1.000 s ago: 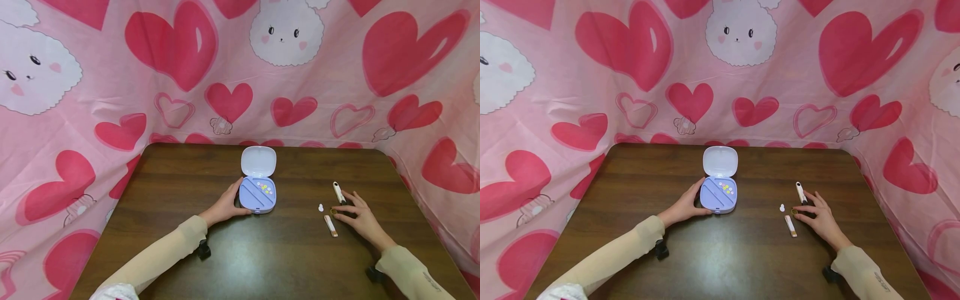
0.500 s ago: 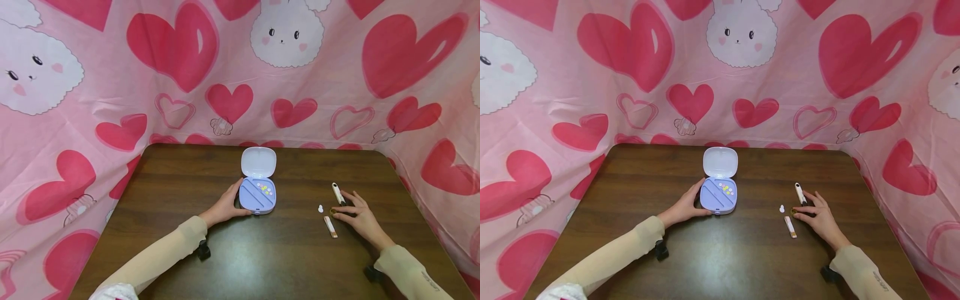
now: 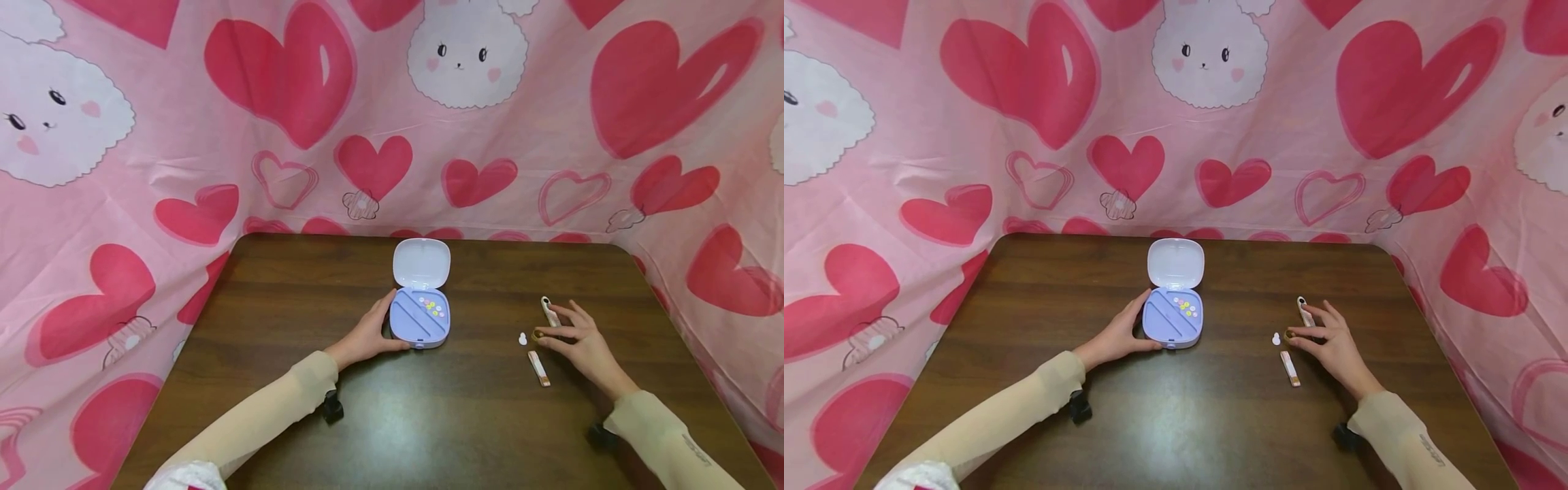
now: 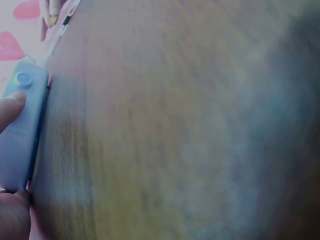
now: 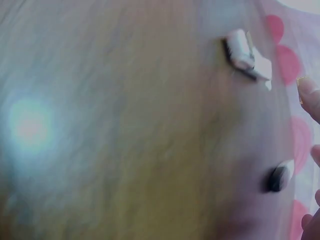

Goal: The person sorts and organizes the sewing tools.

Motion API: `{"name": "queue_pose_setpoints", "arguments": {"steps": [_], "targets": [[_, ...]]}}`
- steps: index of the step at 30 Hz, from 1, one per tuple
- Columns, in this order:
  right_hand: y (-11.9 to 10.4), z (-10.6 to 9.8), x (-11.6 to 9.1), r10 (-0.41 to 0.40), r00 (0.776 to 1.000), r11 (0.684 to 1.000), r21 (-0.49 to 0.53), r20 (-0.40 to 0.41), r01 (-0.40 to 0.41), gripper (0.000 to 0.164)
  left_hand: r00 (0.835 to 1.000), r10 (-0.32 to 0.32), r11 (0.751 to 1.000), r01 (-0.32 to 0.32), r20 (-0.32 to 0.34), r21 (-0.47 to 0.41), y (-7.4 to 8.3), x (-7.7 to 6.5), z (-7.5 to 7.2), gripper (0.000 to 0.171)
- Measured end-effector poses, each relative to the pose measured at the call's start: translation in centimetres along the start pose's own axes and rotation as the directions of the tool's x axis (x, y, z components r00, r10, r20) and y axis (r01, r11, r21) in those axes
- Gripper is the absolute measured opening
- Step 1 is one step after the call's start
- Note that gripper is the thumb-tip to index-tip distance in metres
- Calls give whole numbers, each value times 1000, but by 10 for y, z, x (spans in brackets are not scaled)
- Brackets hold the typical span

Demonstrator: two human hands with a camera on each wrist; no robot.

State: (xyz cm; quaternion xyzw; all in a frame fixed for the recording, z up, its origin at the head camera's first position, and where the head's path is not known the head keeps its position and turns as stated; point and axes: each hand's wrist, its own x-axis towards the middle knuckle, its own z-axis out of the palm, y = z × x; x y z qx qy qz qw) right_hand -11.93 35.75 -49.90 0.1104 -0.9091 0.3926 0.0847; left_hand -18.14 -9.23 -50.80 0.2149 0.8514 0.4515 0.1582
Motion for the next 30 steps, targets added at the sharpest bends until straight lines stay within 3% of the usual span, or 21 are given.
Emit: {"name": "queue_pose_setpoints", "arguments": {"steps": [21, 30], "targets": [[-34, 21, 21, -215, 977, 976, 33, 4, 215, 24, 1000, -5, 1000, 5, -5, 3, -2, -1, 1, 118], [-44, 32, 32, -240, 970, 970, 42, 23, 239, 24, 1000, -4, 1000, 4, 0, 0, -2, -1, 0, 118]]}}
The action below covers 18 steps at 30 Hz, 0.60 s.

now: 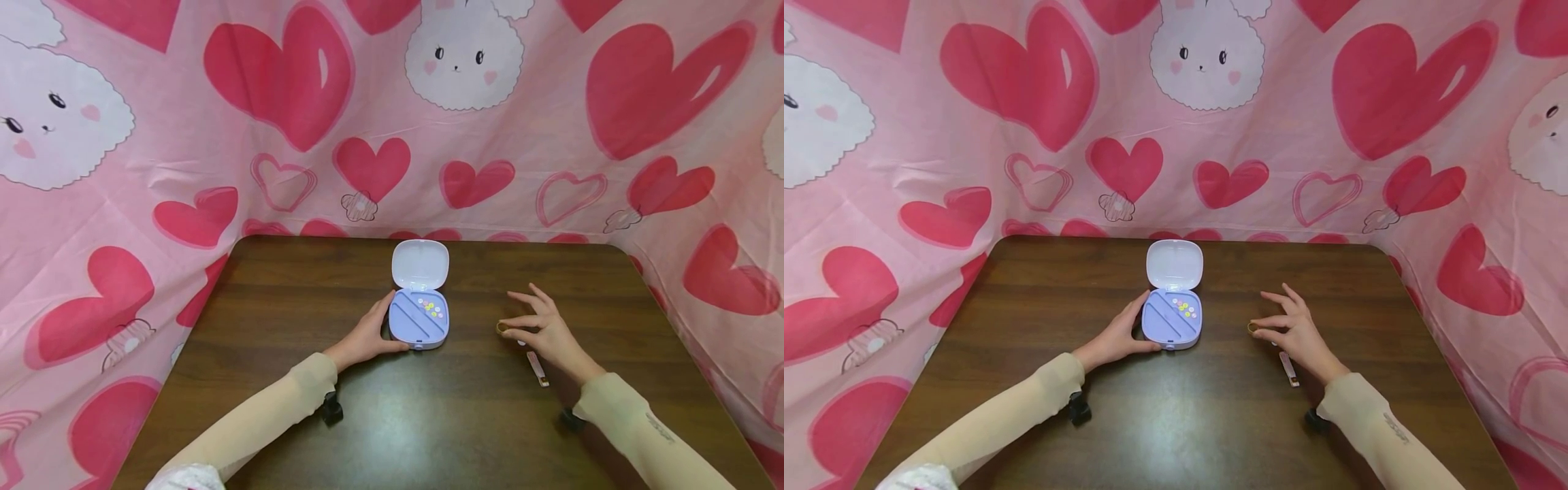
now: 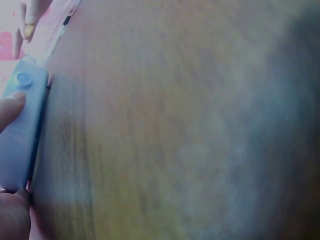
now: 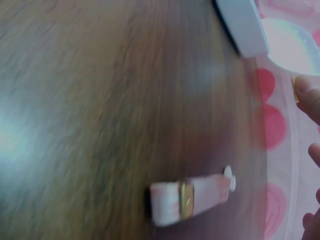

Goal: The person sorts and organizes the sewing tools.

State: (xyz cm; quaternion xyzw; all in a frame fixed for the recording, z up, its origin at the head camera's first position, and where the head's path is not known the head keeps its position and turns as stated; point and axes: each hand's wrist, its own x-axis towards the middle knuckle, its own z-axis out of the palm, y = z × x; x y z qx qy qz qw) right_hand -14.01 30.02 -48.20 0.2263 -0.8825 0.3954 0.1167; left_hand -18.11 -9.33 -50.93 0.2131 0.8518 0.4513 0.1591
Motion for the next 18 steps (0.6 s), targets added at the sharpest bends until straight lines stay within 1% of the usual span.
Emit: {"name": "queue_pose_setpoints", "arguments": {"steps": [8, 15, 18], "targets": [[-8, 10, 13, 24, 999, 999, 26, 36, -25, 23, 1000, 3, 1000, -3, -3, -2, 1, 0, 0, 118], [-12, 21, 22, -53, 999, 999, 12, 1, 53, 25, 1000, 2, 1000, -2, 1, 1, 1, 0, 0, 118], [-13, 24, 25, -48, 999, 998, 34, 11, 48, 25, 1000, 7, 1000, -7, 1, -3, 1, 0, 0, 118]]}}
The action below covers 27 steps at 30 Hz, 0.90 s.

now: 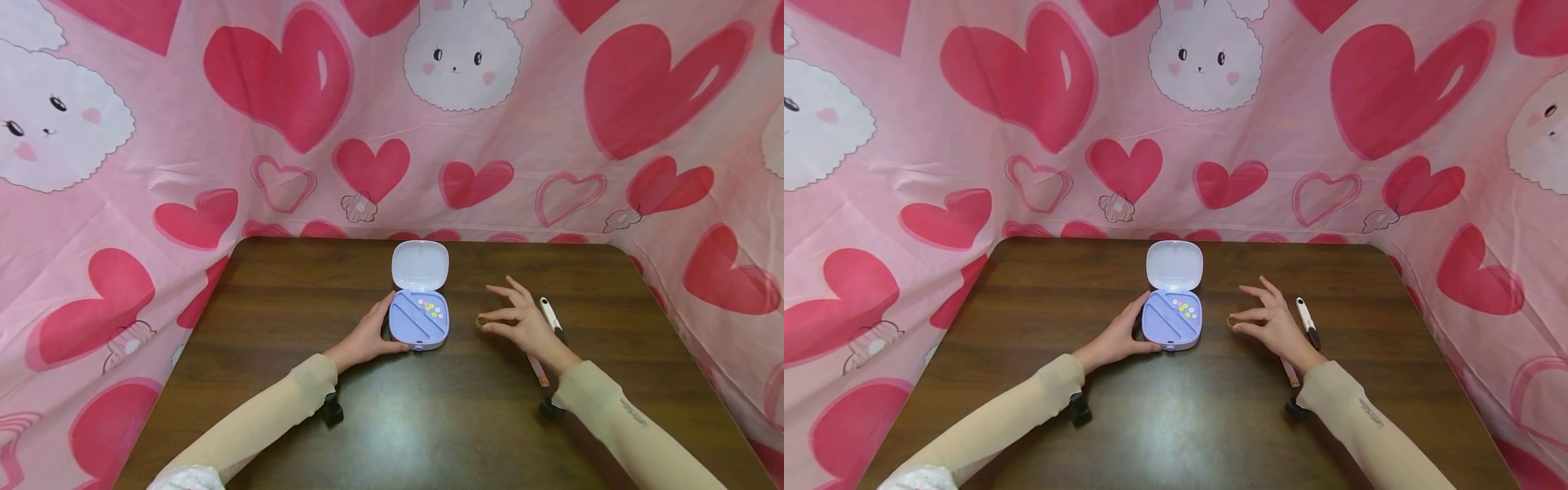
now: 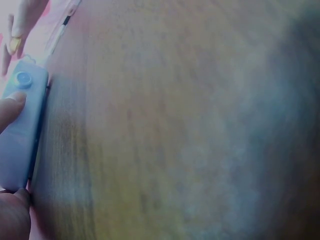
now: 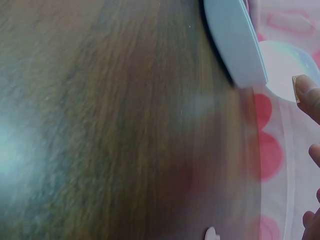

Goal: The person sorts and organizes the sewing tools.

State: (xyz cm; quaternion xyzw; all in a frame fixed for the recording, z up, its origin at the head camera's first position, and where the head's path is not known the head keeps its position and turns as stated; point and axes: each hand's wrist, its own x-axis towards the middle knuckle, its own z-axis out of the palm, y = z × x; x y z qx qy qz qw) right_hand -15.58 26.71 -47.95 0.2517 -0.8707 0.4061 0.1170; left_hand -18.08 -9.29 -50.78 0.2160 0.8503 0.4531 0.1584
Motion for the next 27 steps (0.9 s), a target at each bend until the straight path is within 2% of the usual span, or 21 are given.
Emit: {"name": "queue_pose_setpoints", "arguments": {"steps": [16, 27], "targets": [[-9, 23, 19, 56, 997, 996, 63, 61, -60, 21, 1000, -3, 1000, 3, 5, 10, -1, 1, 0, 118], [-12, 40, 32, -9, 999, 997, 83, 44, 5, 24, 1000, 0, 1000, 0, -1, 4, -3, 2, 1, 118]]}}
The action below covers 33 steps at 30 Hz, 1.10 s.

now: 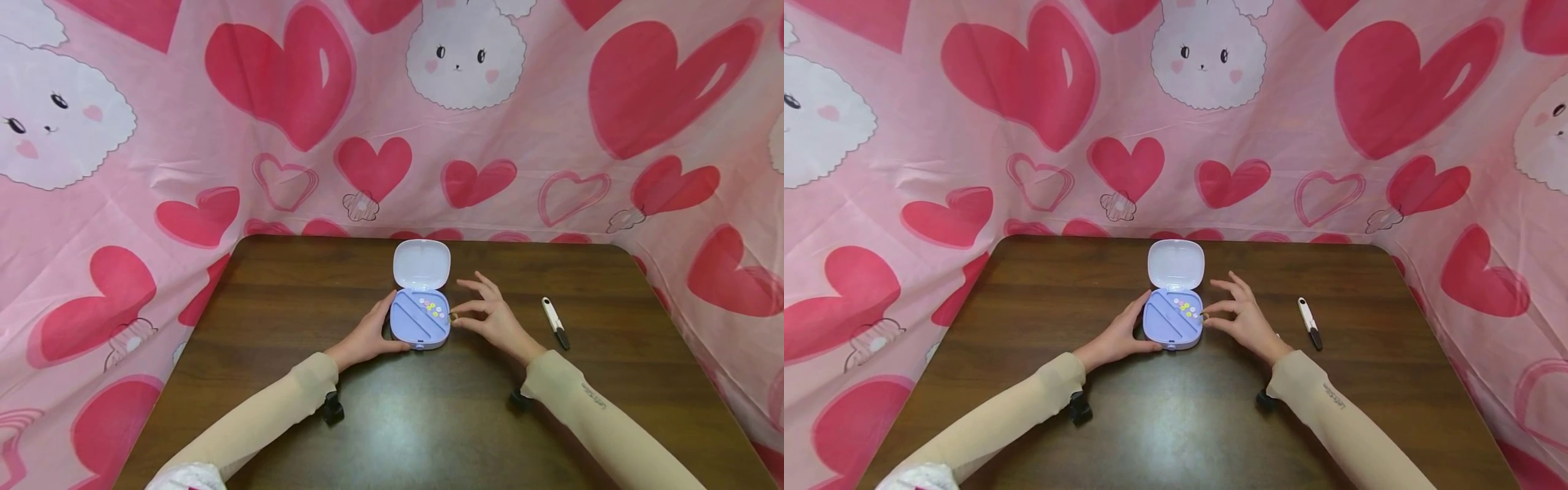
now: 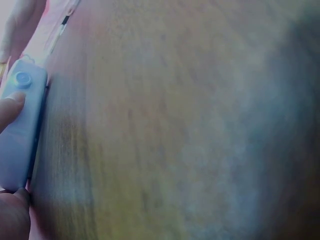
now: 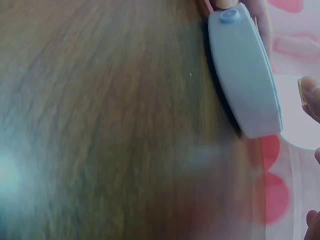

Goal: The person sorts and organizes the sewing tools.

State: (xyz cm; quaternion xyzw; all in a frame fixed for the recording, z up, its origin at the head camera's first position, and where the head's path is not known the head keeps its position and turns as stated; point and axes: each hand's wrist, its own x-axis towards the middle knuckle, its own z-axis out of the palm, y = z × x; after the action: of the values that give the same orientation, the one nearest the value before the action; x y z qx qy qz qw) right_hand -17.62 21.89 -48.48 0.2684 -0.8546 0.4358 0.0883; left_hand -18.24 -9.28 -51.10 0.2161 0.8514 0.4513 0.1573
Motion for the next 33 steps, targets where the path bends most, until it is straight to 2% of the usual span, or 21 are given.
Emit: {"name": "queue_pose_setpoints", "arguments": {"steps": [11, 20, 33], "targets": [[-3, 12, 4, 12, 1000, 1000, 26, 13, -12, 21, 1000, 12, 1000, -12, 3, 0, 2, -1, -1, 118], [-2, 23, 8, -30, 1000, 999, 21, -9, 30, 19, 1000, 3, 1000, -3, 6, -1, 3, -1, -1, 117], [-7, 42, 10, 34, 999, 998, 42, 39, -36, 17, 1000, 21, 1000, -21, -2, 18, 4, -2, 0, 116]]}}
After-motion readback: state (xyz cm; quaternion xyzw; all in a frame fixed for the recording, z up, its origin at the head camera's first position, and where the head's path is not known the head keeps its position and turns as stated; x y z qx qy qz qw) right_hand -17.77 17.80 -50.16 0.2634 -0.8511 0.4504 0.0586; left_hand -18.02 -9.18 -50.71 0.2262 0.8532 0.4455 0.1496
